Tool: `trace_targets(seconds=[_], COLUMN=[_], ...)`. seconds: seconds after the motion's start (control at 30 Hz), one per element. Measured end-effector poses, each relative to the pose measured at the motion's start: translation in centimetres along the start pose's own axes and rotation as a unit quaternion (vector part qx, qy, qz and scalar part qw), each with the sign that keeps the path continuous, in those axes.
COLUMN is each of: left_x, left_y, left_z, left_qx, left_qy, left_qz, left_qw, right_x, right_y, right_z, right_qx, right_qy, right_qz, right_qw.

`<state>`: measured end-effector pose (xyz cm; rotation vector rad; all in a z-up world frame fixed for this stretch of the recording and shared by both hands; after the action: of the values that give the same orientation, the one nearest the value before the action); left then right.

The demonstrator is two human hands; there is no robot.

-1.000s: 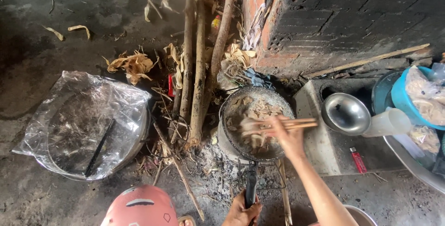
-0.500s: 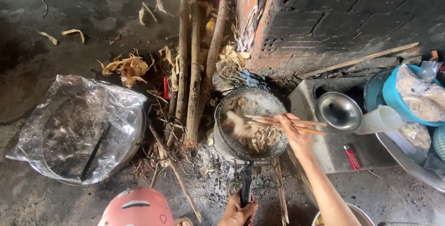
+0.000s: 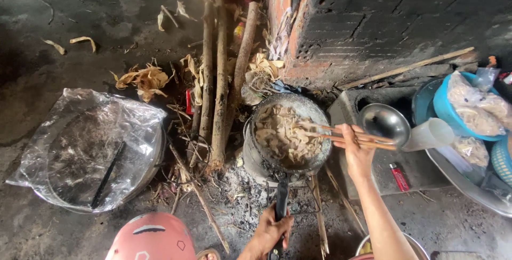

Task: The person stirs sliced meat in a frying pan over a wood fire using chopsticks. They hold the pan handle with one hand and continuously stir the contents with the other hand to cook the meat evenly.

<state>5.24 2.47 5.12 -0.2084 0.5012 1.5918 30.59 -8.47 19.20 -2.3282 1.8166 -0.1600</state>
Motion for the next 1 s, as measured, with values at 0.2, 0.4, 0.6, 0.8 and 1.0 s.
trace_targets(seconds=[0.2, 0.4, 0.6, 0.8, 1.0], left_x=[0.8, 1.3, -0.1, 2.3, 1.1], left_y=[-1.0, -1.6, 0.1, 0.8, 0.6], left_z=[-1.5, -2.4, 2.3, 0.1, 7.1], left_qx=[0.031, 0.015, 0.103, 0.126, 0.28], left_qy=[0.029, 0.091, 0.118, 0.062, -0.106], left_qz=[0.001, -0.011, 0.058, 0.022, 0.066], left_qw=[0.999, 0.996, 0.986, 0.99, 0.952], right_x=[-0.6, -1.4, -1.5, 0.0, -4.0], right_y=[0.9, 1.9, 2.5, 1.0, 2.5], right_z=[0.7, 1.3, 1.8, -2.0, -2.0], right_qx=[0.081, 0.062, -0.092, 0.071, -0.101], right_qy=[0.376, 0.092, -0.009, 0.217, 0.392], right_qz=[-0.018, -0.124, -0.189, -0.039, -0.067], right_qw=[0.923, 0.986, 0.978, 0.973, 0.912])
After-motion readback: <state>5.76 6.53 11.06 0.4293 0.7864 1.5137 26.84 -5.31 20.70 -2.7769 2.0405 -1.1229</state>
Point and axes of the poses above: each hand's wrist, its own y-axis away from the middle knuckle, its own x-axis out of the back of the hand, z = x × y, the point moved 1 cm from there along -y, towards the middle knuckle, and after that the axes turned 4 degrees about -y, right-handed, at the moved point
